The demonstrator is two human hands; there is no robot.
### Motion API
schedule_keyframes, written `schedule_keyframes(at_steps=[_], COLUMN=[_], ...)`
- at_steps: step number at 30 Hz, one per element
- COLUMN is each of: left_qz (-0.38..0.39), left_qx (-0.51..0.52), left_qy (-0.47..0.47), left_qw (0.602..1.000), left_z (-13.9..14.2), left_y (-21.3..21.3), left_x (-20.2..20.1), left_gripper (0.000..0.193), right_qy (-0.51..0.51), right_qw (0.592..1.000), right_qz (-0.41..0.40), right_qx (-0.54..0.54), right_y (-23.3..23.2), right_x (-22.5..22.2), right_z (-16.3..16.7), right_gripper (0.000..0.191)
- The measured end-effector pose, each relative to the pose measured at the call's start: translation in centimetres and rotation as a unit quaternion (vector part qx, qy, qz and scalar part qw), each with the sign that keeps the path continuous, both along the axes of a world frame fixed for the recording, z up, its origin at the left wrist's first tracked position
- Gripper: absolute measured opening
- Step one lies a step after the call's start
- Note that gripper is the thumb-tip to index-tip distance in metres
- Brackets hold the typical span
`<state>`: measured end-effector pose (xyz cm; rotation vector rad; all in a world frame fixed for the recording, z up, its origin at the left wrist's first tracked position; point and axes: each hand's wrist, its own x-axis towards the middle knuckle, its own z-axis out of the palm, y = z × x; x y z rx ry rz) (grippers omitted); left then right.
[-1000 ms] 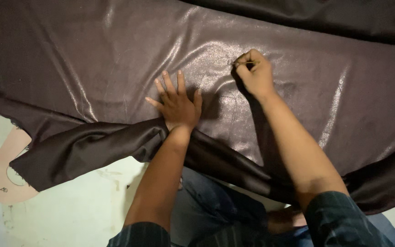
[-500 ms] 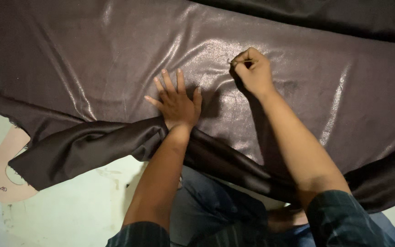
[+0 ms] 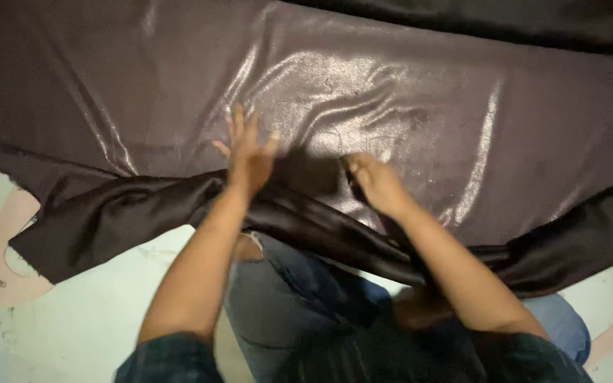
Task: The person places a U-shaped paper pattern on a large piece of dark fabric and traces its outline with a marking tool. After completing the trace, the person folds the fabric in half.
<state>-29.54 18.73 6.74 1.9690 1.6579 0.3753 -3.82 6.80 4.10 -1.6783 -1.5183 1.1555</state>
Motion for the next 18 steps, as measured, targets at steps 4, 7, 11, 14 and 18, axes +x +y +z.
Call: schedule_keyframes(at_steps=[4, 7, 11, 14, 18], left_qz=[0.087, 0.102, 0.239, 0.305, 0.313], left_qx=[-0.054, 0.272, 0.209, -0.009, -0.05], left_qy=[-0.387, -0.163, 0.089, 0.207, 0.221], left_qw=[0.917, 0.943, 0.944, 0.93, 0.922], left_z=[2.0, 1.5, -1.7, -5.3, -6.9], left_y=[-6.3, -11.8, -19.8, -23.2, -24.6], left_x=[-7.0, -13.2, -19.1, -19.6, -18.8], left_gripper=[0.041, 0.045, 0.07, 0.08, 0.085], right_qy=[-0.098, -0.102, -0.129, -0.127, -0.096], right_qw=[0.984, 0.982, 0.978, 0.973, 0.982], right_qz=[0.053, 0.095, 0.158, 0.181, 0.155], right_qx=[-0.138, -0.126, -0.045, -0.063, -0.052], right_y=[-2.8, -3.2, -2.7, -2.5, -1.7], right_x=[-2.1, -3.6, -4.5, -3.9, -3.4], right_z=[0.6, 0.7, 0.1, -0.4, -0.2], right_gripper=[0.038, 0.046, 0.049, 0.057, 0.068])
